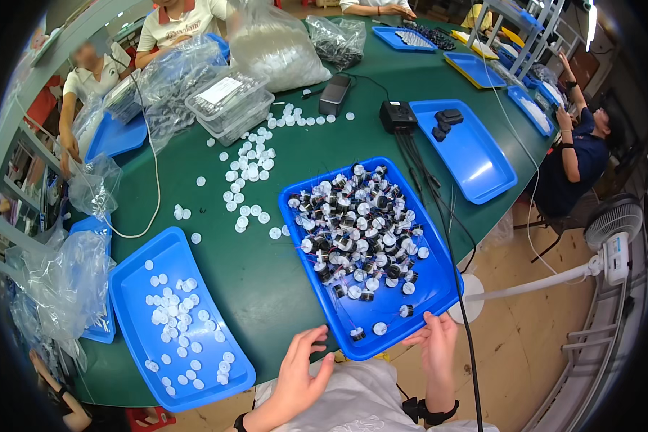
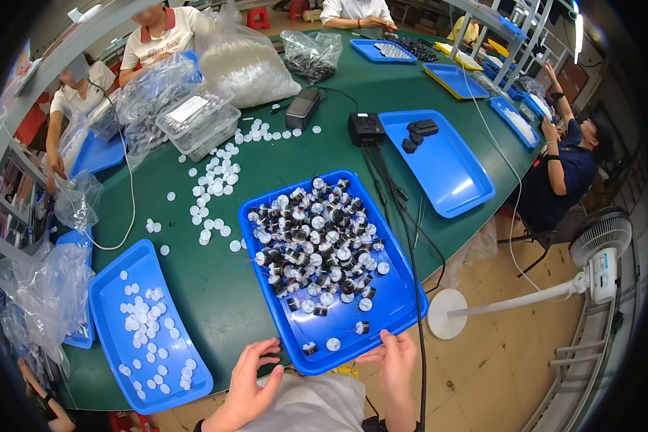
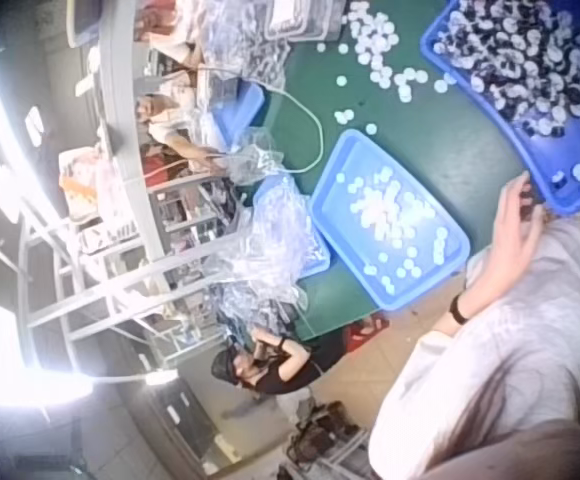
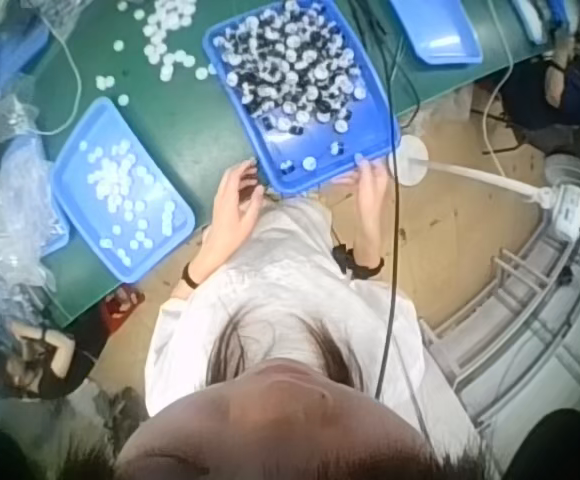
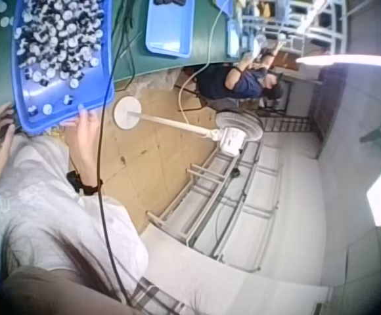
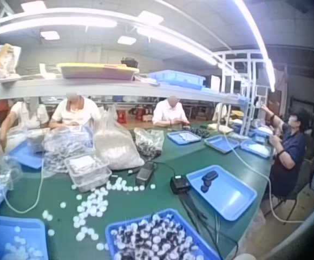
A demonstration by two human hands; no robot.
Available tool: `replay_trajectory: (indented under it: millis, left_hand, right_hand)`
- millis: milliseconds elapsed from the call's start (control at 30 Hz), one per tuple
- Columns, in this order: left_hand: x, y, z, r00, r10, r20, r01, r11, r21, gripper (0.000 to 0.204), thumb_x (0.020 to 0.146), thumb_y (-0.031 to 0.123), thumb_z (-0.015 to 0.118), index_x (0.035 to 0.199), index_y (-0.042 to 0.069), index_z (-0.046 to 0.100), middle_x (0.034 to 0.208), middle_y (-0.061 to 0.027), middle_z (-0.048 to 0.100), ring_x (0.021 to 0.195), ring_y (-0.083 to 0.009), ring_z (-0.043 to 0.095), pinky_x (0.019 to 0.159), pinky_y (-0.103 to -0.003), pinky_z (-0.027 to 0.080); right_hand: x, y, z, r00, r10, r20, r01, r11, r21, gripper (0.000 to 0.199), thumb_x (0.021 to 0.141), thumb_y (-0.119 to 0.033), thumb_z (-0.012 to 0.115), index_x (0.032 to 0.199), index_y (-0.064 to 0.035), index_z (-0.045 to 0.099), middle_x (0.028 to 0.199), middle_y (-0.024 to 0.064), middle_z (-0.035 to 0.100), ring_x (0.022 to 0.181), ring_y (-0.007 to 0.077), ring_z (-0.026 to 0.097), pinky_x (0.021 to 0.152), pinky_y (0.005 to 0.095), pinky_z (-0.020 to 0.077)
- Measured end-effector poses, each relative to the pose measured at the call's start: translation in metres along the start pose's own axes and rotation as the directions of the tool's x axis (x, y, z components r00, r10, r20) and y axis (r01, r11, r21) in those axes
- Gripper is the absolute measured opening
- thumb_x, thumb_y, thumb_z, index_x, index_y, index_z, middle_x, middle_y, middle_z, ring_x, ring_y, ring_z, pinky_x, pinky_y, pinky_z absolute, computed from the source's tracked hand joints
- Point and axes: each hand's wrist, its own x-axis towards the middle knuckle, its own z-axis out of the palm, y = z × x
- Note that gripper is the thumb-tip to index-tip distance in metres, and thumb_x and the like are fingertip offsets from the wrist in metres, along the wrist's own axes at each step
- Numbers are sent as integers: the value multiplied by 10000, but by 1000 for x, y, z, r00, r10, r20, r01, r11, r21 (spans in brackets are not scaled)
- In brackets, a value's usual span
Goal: Assembling small industrial or household components at a workstation.
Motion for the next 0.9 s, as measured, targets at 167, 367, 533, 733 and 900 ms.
replay_trajectory:
  millis: [167, 367, 533, 733, 900]
  left_hand:
    - [3, -15, 14, 960, -170, -221, 102, 952, -290, 546, 840, -8, 554, 1315, -65, 291, 1186, -183, 448, 1039, -242, 536, 876, -335, 469]
    - [8, -1, 17, 902, -312, -299, 178, 899, -401, 558, 843, -45, 514, 1354, -53, 290, 1287, -179, 444, 1142, -207, 485, 963, -305, 383]
    - [17, 2, 20, 876, -315, -367, 163, 907, -389, 579, 813, -115, 468, 1357, -75, 274, 1312, -190, 421, 1152, -209, 479, 977, -303, 376]
    - [21, 2, 17, 814, -289, -504, 137, 938, -318, 601, 743, -128, 424, 1334, -80, 330, 1313, -203, 434, 1163, -220, 484, 983, -303, 366]
    - [24, -4, 8, 793, -317, -520, 166, 934, -316, 594, 720, -107, 369, 1314, -102, 345, 1284, -216, 459, 1162, -232, 483, 970, -322, 381]
  right_hand:
    - [-19, 7, 36, 997, 72, -24, -69, 992, 103, 204, 934, -116, 448, 998, 77, 454, 836, 229, 618, 660, 322, 665, 599, 377, 594]
    - [-25, 18, 43, 993, 104, 52, -113, 967, 228, 201, 947, -107, 439, 1056, 55, 391, 915, 220, 604, 785, 328, 659, 707, 407, 582]
    - [-26, 29, 47, 988, 114, 105, -147, 905, 399, 187, 931, -83, 477, 1035, 51, 397, 900, 189, 607, 816, 292, 656, 717, 383, 581]
    - [-36, 43, 56, 962, 133, 239, -234, 852, 469, 217, 920, -121, 518, 1007, 70, 464, 900, 190, 624, 819, 254, 661, 700, 327, 577]
    - [-36, 47, 45, 914, 164, 370, -323, 846, 425, 243, 933, -163, 501, 975, 76, 500, 874, 167, 642, 790, 227, 666, 663, 302, 568]
